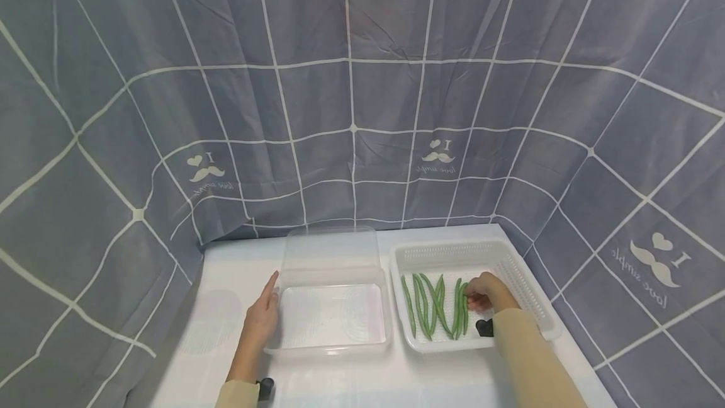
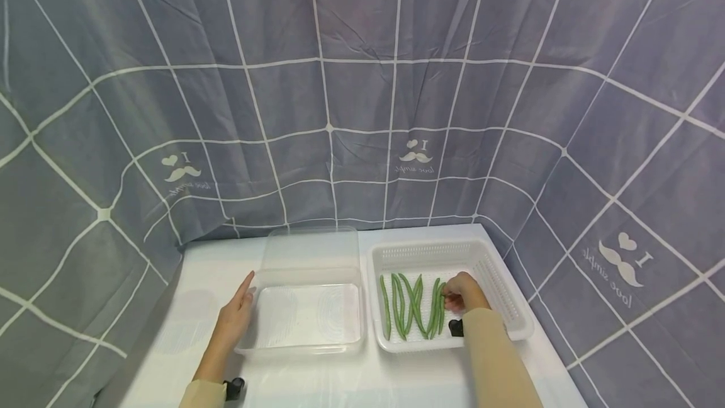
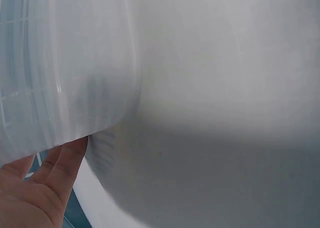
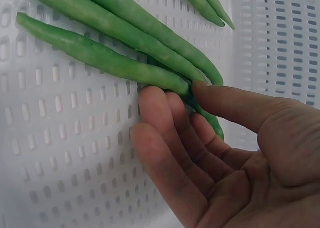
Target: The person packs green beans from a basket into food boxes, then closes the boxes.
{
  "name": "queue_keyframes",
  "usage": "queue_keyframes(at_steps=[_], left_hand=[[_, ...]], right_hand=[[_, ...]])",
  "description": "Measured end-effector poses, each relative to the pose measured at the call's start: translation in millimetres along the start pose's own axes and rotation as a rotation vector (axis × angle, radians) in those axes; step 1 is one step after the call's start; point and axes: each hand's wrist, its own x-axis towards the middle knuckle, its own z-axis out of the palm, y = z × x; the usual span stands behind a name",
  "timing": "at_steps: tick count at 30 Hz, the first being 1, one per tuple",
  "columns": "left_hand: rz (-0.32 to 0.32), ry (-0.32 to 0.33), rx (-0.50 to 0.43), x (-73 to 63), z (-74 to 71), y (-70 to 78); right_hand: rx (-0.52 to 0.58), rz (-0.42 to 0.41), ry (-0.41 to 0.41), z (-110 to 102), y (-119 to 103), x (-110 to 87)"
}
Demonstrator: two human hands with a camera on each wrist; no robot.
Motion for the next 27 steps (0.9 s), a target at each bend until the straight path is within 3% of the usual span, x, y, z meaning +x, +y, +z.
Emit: queue_keyframes(at_steps=[12, 22, 27], left_hand=[[0.009, 0.008, 0.001, 0.5, 2.2, -0.6], [0.013, 0.007, 0.001, 2.3, 2.6, -1.8], [0.006, -0.003, 0.000, 3.1, 1.4, -2.2]], right_hand=[[-0.022, -0.029, 0.022, 1.3, -1.2, -7.1], [0.043, -0.020, 0.012, -3.6, 1.1, -4.7], [0.070, -0.056, 0.008, -5.2, -2.1, -4.5]])
